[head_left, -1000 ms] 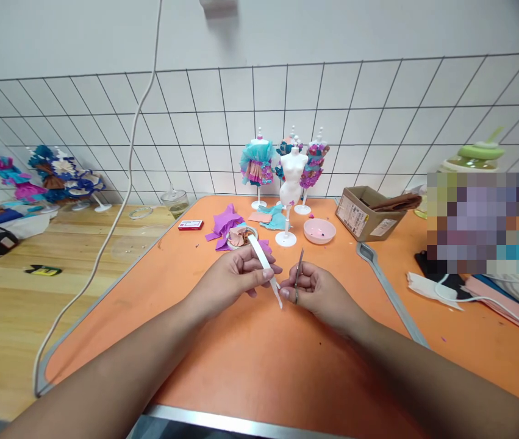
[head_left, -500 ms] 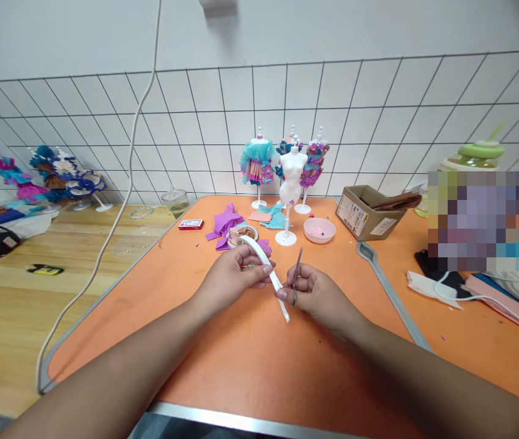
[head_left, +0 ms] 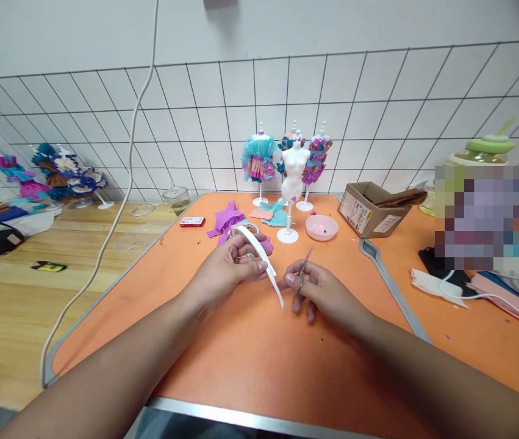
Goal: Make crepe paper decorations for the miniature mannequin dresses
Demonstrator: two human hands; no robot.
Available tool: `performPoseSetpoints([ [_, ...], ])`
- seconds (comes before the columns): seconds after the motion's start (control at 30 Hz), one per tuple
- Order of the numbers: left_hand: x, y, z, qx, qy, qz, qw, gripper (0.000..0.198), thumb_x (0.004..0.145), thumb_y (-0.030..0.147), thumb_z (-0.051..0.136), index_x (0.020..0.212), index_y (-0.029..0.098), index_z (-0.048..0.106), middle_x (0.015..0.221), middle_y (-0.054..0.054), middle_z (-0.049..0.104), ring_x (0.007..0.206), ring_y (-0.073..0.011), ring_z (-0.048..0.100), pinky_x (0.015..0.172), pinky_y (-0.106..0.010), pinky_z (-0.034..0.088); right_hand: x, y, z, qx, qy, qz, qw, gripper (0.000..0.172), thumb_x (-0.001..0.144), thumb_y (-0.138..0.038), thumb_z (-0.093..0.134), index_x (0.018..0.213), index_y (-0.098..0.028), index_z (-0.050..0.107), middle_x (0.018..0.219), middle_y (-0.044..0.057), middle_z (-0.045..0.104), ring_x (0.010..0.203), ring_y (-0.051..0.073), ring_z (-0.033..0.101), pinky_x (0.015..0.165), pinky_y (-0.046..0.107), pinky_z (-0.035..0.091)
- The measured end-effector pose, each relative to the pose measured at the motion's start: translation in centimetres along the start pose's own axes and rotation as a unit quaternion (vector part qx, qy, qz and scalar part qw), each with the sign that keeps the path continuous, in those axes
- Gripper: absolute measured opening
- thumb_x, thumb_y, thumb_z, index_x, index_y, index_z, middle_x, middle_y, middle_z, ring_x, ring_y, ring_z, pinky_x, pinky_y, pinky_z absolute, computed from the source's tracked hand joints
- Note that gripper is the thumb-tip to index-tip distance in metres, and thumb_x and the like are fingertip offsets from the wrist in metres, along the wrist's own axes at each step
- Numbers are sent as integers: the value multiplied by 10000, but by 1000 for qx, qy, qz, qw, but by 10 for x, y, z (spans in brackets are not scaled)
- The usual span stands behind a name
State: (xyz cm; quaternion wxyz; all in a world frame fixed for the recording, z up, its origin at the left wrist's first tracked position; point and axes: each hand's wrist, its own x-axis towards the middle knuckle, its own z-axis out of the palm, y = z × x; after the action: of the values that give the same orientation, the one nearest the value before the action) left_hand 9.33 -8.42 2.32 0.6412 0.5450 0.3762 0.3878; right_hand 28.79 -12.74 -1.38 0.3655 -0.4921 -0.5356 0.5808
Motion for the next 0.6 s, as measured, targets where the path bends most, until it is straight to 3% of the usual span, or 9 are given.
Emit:
performPoseSetpoints([
  [0.13,-1,3,-2,-17,-4,-9,1000,548,684,167,763,1190,219,558,1170,-75,579,883,-149,624,830,-327,516,-2,-1,-4,-195,-44,-68,977,230,786,-396,648,859,-228,508,733,-36,639,607,111,522,532,219,354],
  [0.23,-1,1,-3,-13,-6,-4,1000,529,681,157,760,1173,207,570,1153,-72,581,848,-137,621,825,-317,508,-5,0,-3,-275,-76,-96,954,207,801,-417,625,789,-218,569,739,-35,631,631,117,508,539,229,323],
  [0.4,-2,0,0,-4,-9,-3,1000,572,672,136,756,1205,207,560,1091,-51,585,784,-106,610,794,-286,490,-8,-4,1,-326,-74,-92,938,230,791,-443,627,921,-254,620,777,-41,649,629,127,501,556,239,338],
  [0.6,-2,0,0,9,2,2,1000,613,674,145,752,1242,216,535,1097,-46,572,739,-99,613,806,-315,494,-9,-6,1,-357,-46,-107,927,208,768,-434,649,826,-239,606,798,-28,633,621,127,486,550,244,326],
])
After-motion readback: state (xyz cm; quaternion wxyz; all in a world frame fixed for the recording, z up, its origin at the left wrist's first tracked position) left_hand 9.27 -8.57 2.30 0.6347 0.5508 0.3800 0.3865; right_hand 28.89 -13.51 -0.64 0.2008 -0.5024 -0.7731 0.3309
